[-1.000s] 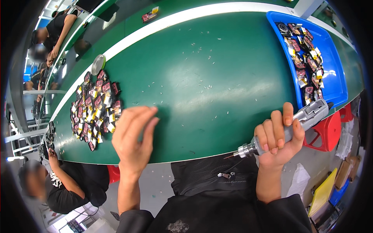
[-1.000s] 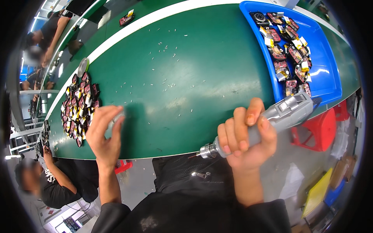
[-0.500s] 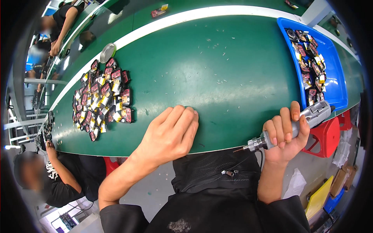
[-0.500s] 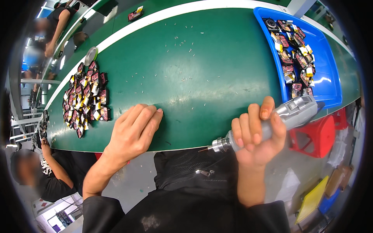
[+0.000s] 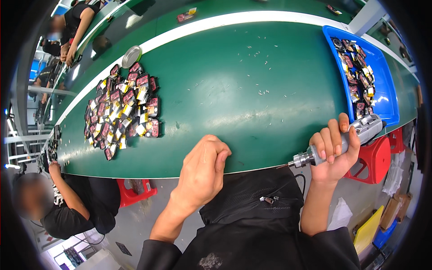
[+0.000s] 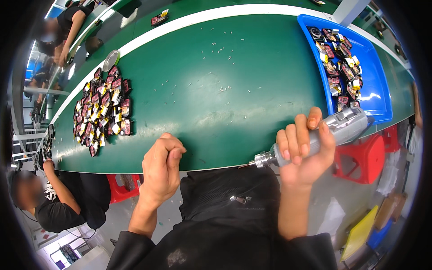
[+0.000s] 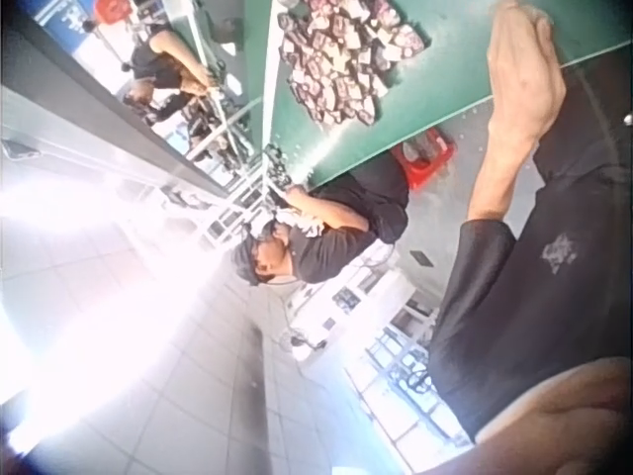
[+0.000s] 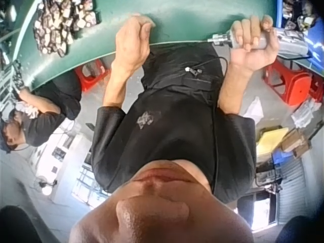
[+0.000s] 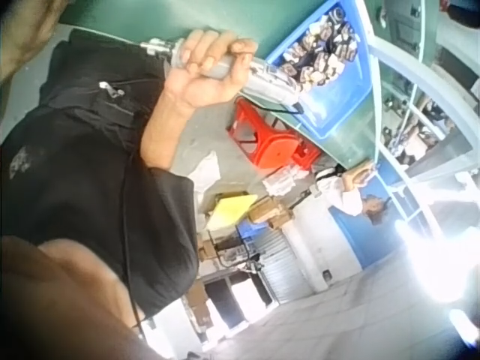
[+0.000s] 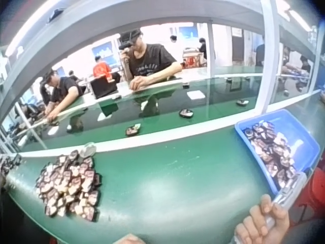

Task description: Using an electric screwdriver to fasten screws onto small electronic components on an assembly line.

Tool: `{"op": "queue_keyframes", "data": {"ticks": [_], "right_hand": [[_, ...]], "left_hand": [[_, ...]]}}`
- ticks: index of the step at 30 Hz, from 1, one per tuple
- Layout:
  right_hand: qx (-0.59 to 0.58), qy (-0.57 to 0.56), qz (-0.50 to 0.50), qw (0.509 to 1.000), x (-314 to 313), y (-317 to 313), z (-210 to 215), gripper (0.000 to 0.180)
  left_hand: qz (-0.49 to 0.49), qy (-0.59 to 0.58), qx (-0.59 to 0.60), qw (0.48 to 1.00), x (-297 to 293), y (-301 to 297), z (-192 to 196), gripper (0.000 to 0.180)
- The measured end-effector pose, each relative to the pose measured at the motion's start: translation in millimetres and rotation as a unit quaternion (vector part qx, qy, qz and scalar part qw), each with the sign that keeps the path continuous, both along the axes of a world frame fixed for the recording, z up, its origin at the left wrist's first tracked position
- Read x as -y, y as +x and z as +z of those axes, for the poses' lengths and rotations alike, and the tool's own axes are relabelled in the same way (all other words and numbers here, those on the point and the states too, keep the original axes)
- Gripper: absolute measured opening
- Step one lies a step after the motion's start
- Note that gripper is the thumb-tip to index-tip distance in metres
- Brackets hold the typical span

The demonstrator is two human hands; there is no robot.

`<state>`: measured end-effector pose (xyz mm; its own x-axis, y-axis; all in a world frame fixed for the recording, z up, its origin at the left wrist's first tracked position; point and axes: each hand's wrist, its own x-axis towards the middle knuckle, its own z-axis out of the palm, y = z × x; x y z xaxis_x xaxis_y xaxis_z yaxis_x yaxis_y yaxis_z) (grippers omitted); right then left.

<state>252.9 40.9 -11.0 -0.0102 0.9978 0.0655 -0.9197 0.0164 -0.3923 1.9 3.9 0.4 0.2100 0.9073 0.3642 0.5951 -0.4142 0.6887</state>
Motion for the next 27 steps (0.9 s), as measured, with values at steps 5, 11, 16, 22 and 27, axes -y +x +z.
{"op": "queue_keyframes", "data": {"ticks": [5, 11, 16, 22, 27], "right_hand": [[0.000, 0.022, 0.001, 1.000, 1, -6, 11, 0.017], [-0.027, 0.089, 0.029, 0.995, 3, -15, 25, 0.021], [-0.078, 0.081, -0.025, 0.993, 14, -39, 48, 0.017], [-0.028, 0.103, -0.009, 0.994, 12, -42, 43, 0.020], [-0.017, 0.103, 0.003, 0.994, 12, -39, 40, 0.020]], "left_hand": [[0.012, 0.029, 0.100, 0.994, 4, 4, -1, 0.014], [0.031, -0.117, 0.362, 0.924, 23, 19, -7, 0.010], [-0.031, -0.188, 0.517, 0.834, 34, 33, -7, 0.007], [-0.061, -0.209, 0.549, 0.807, 38, 42, -9, 0.015], [-0.068, -0.225, 0.563, 0.792, 36, 42, -11, 0.017]]}}
